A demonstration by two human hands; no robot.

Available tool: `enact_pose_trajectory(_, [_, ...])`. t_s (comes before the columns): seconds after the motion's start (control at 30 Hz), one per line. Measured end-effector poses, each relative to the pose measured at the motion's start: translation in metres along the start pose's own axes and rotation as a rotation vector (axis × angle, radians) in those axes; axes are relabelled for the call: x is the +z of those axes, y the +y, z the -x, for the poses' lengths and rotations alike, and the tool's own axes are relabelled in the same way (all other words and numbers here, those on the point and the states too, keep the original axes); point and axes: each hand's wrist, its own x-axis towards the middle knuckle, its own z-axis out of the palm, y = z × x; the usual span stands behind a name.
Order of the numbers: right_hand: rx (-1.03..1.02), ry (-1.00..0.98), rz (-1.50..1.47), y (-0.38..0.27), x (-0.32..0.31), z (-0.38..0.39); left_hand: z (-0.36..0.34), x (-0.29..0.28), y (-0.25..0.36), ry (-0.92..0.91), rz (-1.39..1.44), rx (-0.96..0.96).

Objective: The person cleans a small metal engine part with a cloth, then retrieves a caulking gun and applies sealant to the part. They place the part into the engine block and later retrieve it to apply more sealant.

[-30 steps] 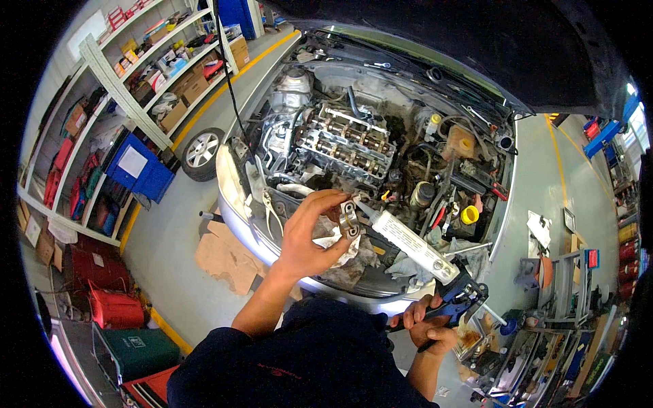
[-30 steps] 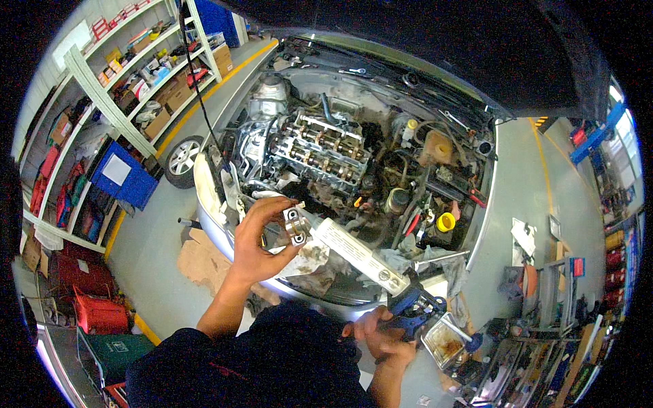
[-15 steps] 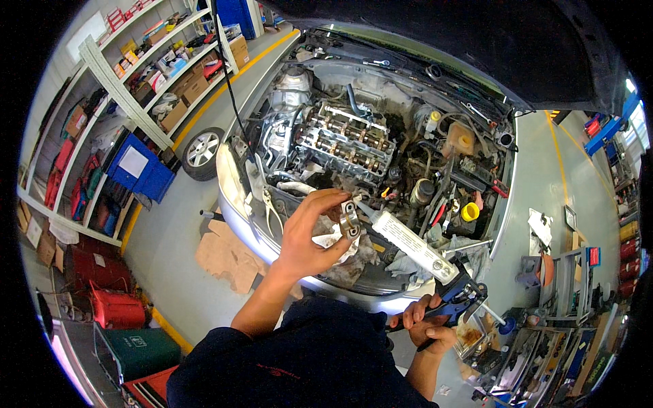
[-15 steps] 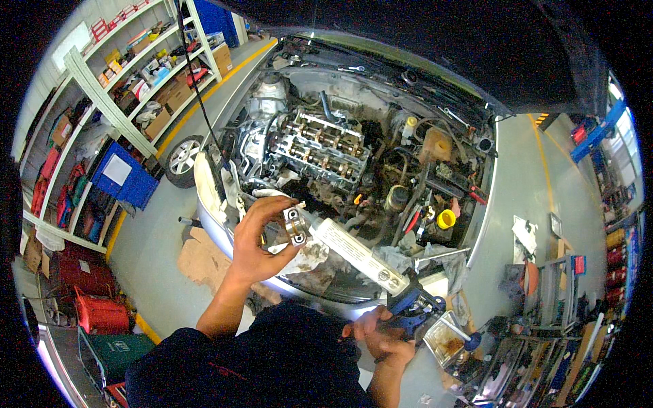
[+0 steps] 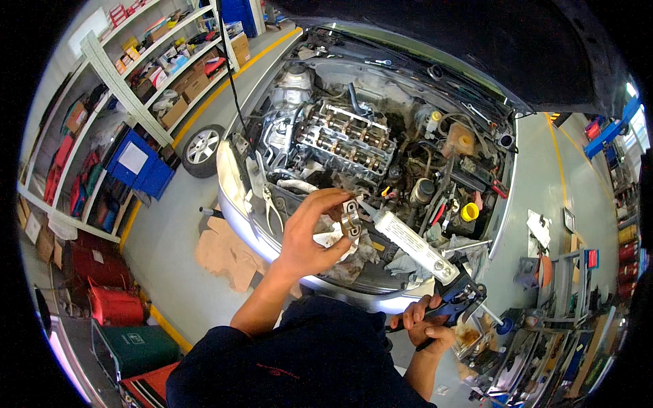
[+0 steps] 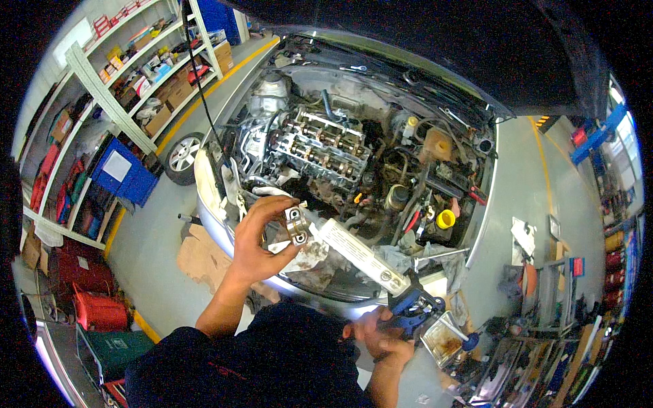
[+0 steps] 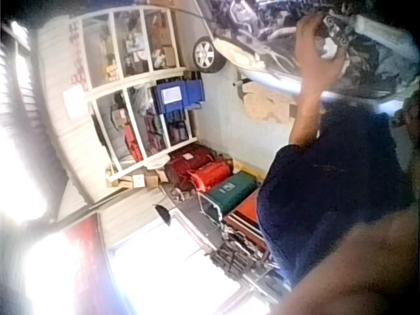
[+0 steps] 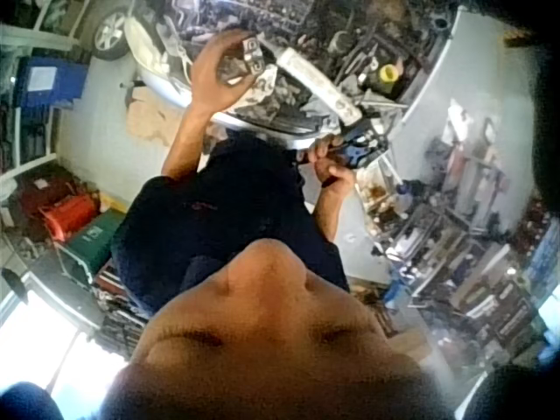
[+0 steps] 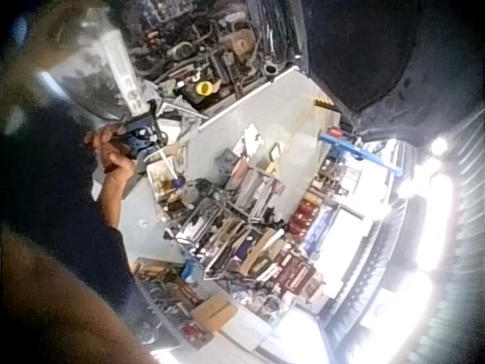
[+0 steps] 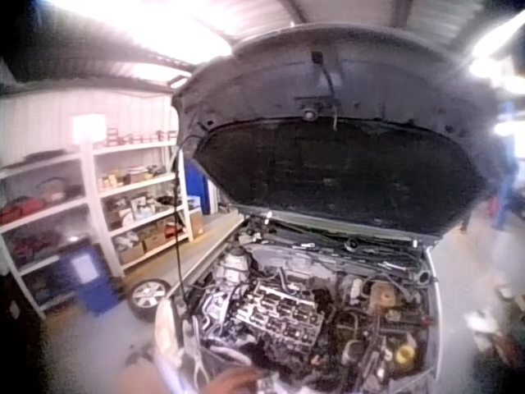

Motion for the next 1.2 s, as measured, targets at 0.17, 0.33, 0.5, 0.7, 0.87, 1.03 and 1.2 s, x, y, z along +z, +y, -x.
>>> enact_pose_trajectory(0.17, [-0.005,-0.005,0.020,0.0002,-0.0006,-0.0004,0.0016,-0.0003,-0.0005,0.007,0.003,-0.010])
enact_pose_trajectory(0.33, [-0.011,0.034,0.018,0.0015,0.0028,0.0018,0.0012,-0.0012,0.0016,0.004,0.011,-0.014])
enact_pose_trajectory(0.5, [-0.019,0.053,0.023,0.0020,0.0066,0.0015,0.0009,-0.0017,0.0004,-0.005,-0.002,0.002])
enact_pose_trajectory(0.7, [-0.016,0.015,0.029,0.0016,0.0005,0.0018,0.0018,-0.0008,0.0000,-0.006,0.006,-0.021])
enact_pose_trajectory(0.87, [-0.018,0.021,0.013,0.0015,0.0028,0.0016,0.0009,-0.0003,0.0004,-0.003,-0.007,-0.002])
enact_pose_trajectory(1.03, [-0.012,0.025,0.013,0.0015,0.0015,0.0012,0.0009,0.0003,0.0003,-0.007,0.016,-0.011])
enact_pose_trajectory(1.2, [-0.015,0.024,0.015,0.0017,0.0028,0.0002,0.0000,0.0008,0.0004,-0.004,0.022,-0.008])
